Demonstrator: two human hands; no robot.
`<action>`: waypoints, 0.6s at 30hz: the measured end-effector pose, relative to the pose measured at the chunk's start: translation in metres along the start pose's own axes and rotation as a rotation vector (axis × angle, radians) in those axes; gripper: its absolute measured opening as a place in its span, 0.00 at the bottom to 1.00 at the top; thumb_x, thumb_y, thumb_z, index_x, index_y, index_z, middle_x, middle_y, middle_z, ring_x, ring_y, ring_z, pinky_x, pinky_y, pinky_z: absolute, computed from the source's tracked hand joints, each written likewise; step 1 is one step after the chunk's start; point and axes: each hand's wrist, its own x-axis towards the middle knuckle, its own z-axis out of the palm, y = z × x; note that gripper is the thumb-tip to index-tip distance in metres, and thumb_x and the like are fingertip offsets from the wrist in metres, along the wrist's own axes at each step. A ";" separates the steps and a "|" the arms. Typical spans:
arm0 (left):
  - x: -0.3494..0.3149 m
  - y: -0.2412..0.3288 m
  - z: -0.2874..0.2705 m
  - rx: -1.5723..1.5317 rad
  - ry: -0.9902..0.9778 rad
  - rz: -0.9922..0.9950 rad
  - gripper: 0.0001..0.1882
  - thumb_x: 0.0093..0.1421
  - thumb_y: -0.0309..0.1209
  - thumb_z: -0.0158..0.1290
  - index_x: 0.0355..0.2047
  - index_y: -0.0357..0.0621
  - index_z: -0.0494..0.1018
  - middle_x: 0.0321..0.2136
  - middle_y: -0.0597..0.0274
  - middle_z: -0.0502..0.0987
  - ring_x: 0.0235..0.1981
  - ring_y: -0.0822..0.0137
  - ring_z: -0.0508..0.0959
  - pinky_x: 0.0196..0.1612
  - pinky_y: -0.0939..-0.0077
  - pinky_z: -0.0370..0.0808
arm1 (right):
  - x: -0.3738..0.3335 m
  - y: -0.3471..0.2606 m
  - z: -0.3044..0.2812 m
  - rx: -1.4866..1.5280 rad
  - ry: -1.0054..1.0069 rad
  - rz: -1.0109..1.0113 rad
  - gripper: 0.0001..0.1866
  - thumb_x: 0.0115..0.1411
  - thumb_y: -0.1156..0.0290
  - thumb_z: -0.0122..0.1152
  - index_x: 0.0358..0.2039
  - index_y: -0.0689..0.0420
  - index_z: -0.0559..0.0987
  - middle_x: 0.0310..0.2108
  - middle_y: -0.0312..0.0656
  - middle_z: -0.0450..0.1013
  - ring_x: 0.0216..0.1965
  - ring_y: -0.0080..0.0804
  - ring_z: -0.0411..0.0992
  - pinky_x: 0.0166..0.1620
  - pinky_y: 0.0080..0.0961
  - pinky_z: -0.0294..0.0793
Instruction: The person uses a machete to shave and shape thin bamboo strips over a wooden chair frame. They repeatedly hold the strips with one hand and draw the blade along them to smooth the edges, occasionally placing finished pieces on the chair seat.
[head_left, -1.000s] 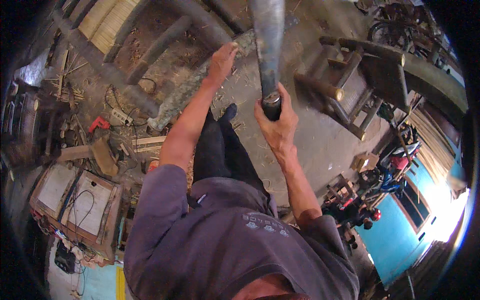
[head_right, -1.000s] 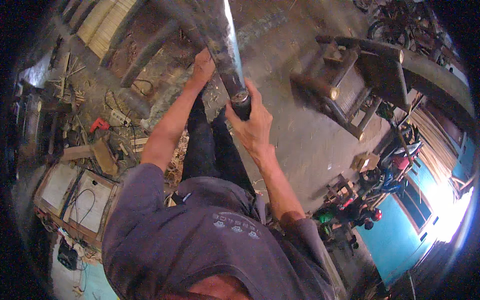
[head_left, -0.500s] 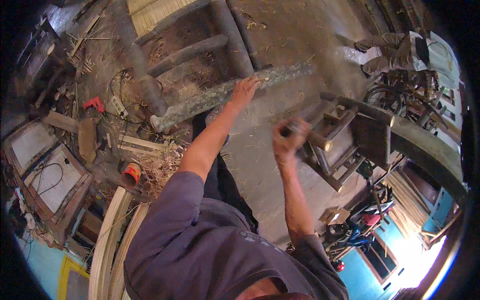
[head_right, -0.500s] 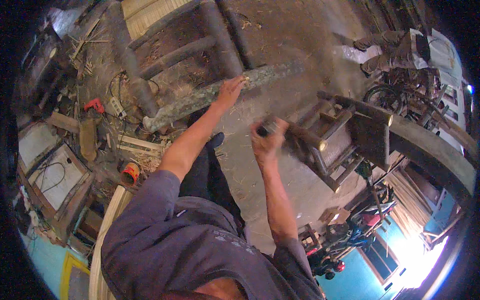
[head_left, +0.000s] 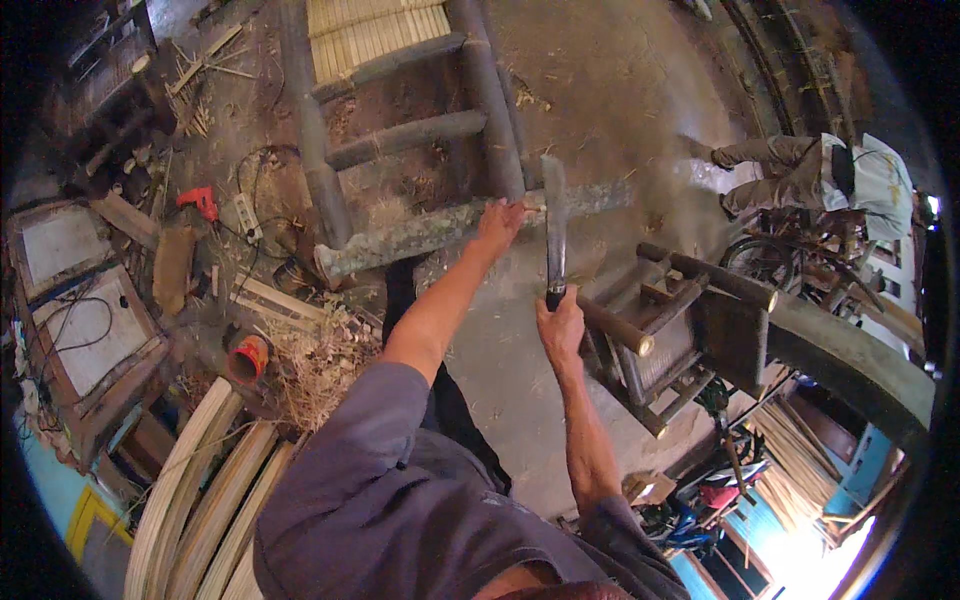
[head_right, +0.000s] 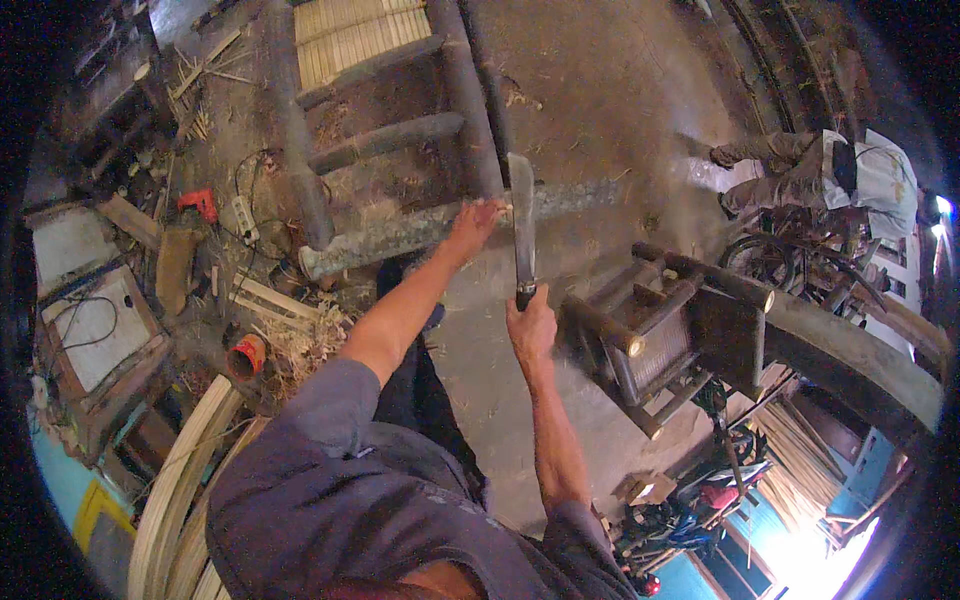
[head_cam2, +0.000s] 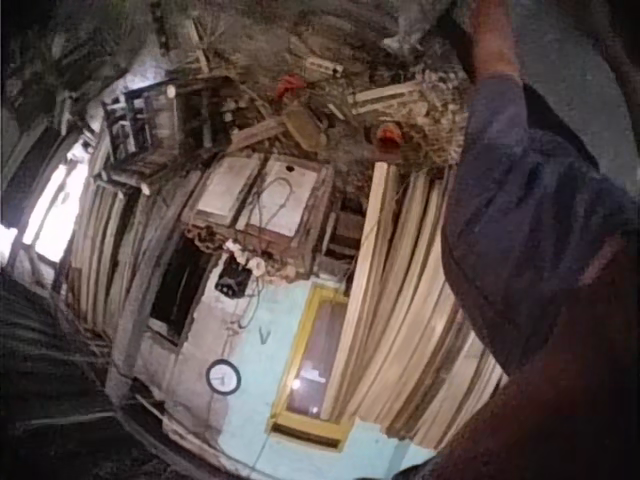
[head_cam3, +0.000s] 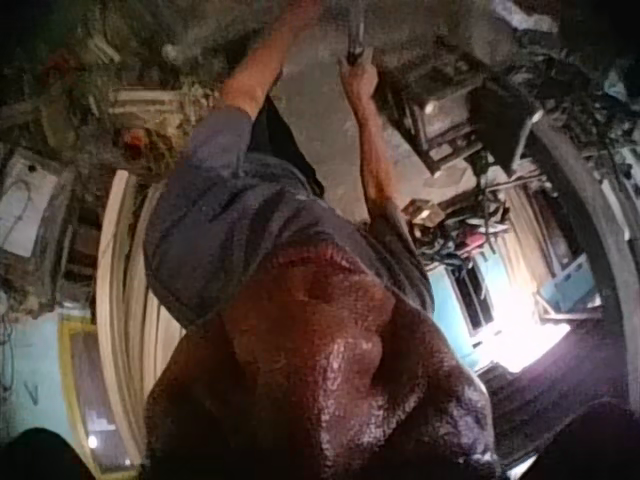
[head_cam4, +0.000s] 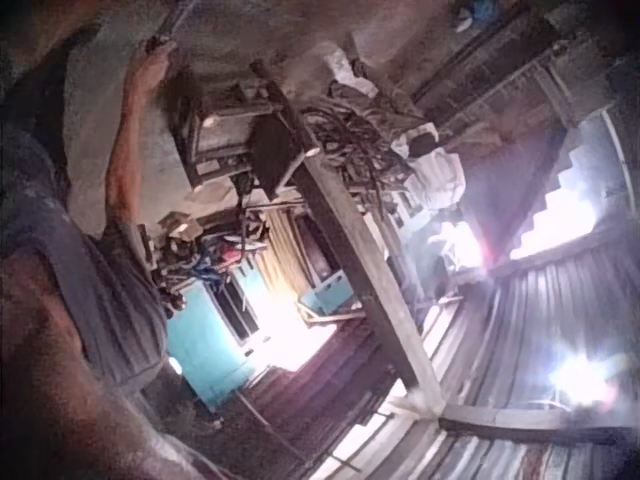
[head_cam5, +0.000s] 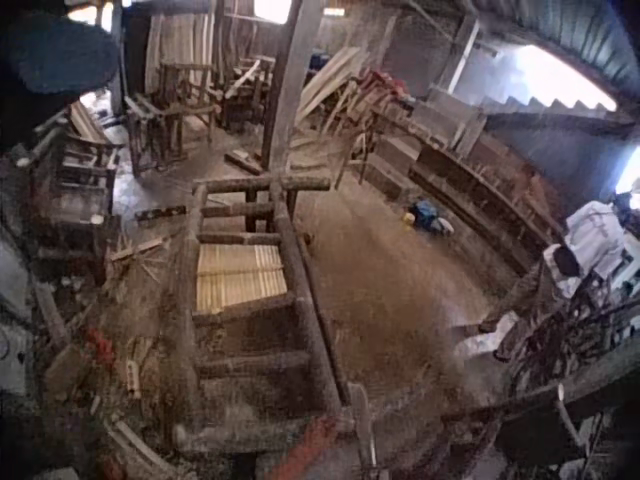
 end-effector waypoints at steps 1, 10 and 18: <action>0.002 -0.002 0.003 0.077 -0.005 0.096 0.22 0.66 0.46 0.47 0.55 0.51 0.72 0.53 0.57 0.74 0.58 0.51 0.69 0.66 0.42 0.53 | 0.002 0.000 -0.004 -0.007 0.029 0.013 0.19 0.54 0.62 0.66 0.39 0.58 0.71 0.28 0.55 0.76 0.32 0.57 0.76 0.36 0.47 0.73; 0.003 -0.015 0.009 0.155 -0.079 0.050 0.20 0.67 0.45 0.44 0.56 0.56 0.71 0.55 0.50 0.71 0.60 0.47 0.67 0.66 0.48 0.55 | 0.014 0.000 -0.039 0.425 0.712 -0.415 0.17 0.55 0.66 0.66 0.39 0.60 0.70 0.25 0.48 0.74 0.28 0.41 0.74 0.34 0.36 0.74; -0.004 -0.023 0.017 0.263 0.076 0.144 0.20 0.64 0.40 0.50 0.56 0.59 0.70 0.51 0.55 0.71 0.54 0.49 0.71 0.60 0.45 0.63 | 0.019 0.003 -0.036 0.290 0.314 -0.262 0.18 0.54 0.63 0.67 0.36 0.59 0.70 0.25 0.46 0.73 0.26 0.41 0.74 0.33 0.38 0.73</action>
